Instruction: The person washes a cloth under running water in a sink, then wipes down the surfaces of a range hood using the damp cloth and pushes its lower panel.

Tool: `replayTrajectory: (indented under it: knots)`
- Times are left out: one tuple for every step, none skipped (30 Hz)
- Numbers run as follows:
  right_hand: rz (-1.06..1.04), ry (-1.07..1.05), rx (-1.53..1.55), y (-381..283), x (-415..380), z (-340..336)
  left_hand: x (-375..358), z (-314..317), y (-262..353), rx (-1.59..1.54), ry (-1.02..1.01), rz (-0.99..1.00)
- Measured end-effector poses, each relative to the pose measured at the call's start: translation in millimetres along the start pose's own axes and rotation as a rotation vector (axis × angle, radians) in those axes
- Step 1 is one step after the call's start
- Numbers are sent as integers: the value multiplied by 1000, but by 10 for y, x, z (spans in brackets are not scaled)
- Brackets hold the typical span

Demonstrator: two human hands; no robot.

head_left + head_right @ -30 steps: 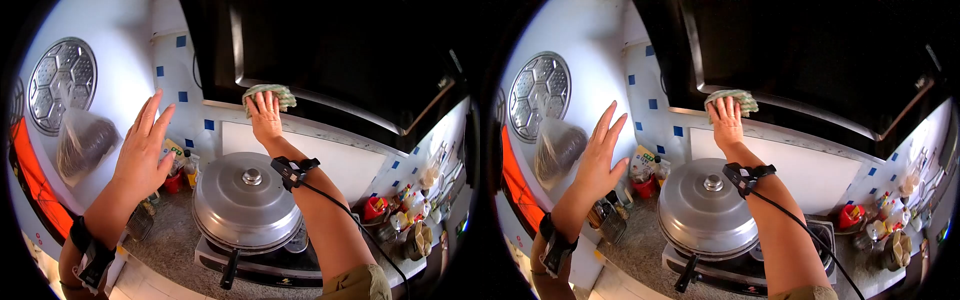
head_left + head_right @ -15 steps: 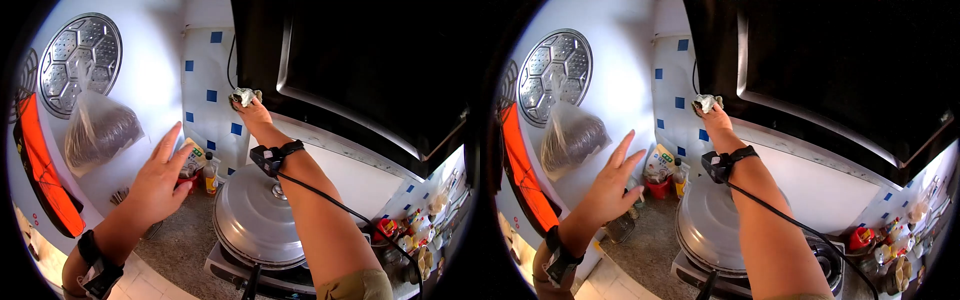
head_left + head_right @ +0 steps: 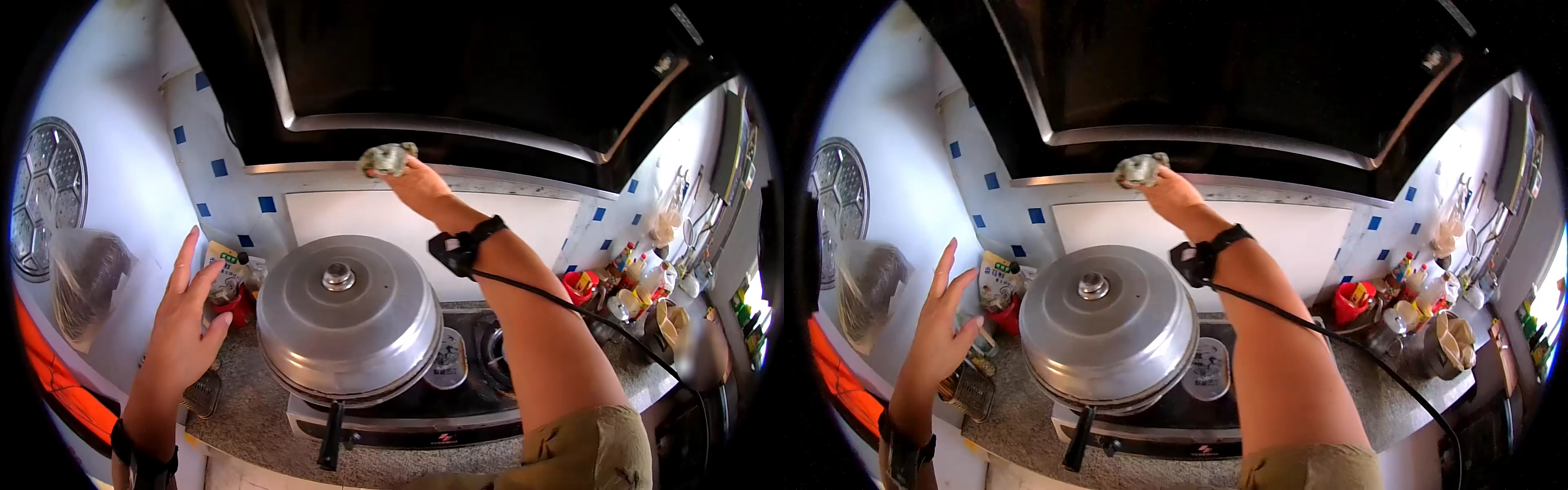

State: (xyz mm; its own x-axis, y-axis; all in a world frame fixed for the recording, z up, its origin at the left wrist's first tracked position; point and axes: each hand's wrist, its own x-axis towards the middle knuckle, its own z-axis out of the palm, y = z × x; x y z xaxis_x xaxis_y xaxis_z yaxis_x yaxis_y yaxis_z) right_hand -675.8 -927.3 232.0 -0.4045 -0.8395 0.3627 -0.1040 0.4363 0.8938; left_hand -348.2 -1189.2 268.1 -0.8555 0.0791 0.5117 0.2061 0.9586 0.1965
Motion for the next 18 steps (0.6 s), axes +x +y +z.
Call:
replayTrajectory:
  knots:
    - [64, 50, 4, 82, -214, 102, 36, 26, 91, 1, -2, 9]
    - [101, 43, 44, 180, -425, 170, 74, 53, 204, 24, -1, 34]
    - [138, 33, 83, 273, -653, 263, 112, 85, 323, 45, -1, 61]
    - [160, 98, 138, 333, -866, 420, 151, 118, 425, 58, -7, 81]
    - [184, 78, 158, 423, -1061, 424, 191, 140, 541, 57, -12, 98]
    - [213, 66, 137, 505, -1262, 424, 233, 163, 658, 56, -22, 107]
    - [241, 52, 115, 581, -1458, 424, 275, 185, 769, 55, -33, 116]
    - [257, 37, 112, 629, -1632, 514, 312, 201, 877, 37, -39, 116]
    - [316, 76, 250, 675, -1802, 642, 353, 229, 966, 37, -44, 141]
    - [378, 117, 386, 721, -1991, 766, 389, 256, 1028, 55, -27, 168]
    - [400, 103, 382, 770, -2179, 805, 421, 282, 1097, 76, -12, 194]
    - [485, 130, 446, 808, -2351, 843, 450, 303, 1176, 86, 0, 223]
    - [567, 163, 508, 847, -2504, 877, 470, 312, 1250, 89, -4, 241]
    - [574, 216, 400, 888, -2694, 949, 487, 309, 1326, 73, -31, 226]
    - [672, 173, 476, 915, -2876, 984, 504, 313, 1399, 58, -57, 210]
    - [749, 115, 475, 952, -3052, 1020, 525, 327, 1453, 60, -60, 225]
    - [828, 55, 473, 990, -3204, 1013, 552, 343, 1501, 75, -65, 234]
    - [1060, -46, 668, 1031, -3321, 960, 583, 363, 1550, 91, -69, 243]
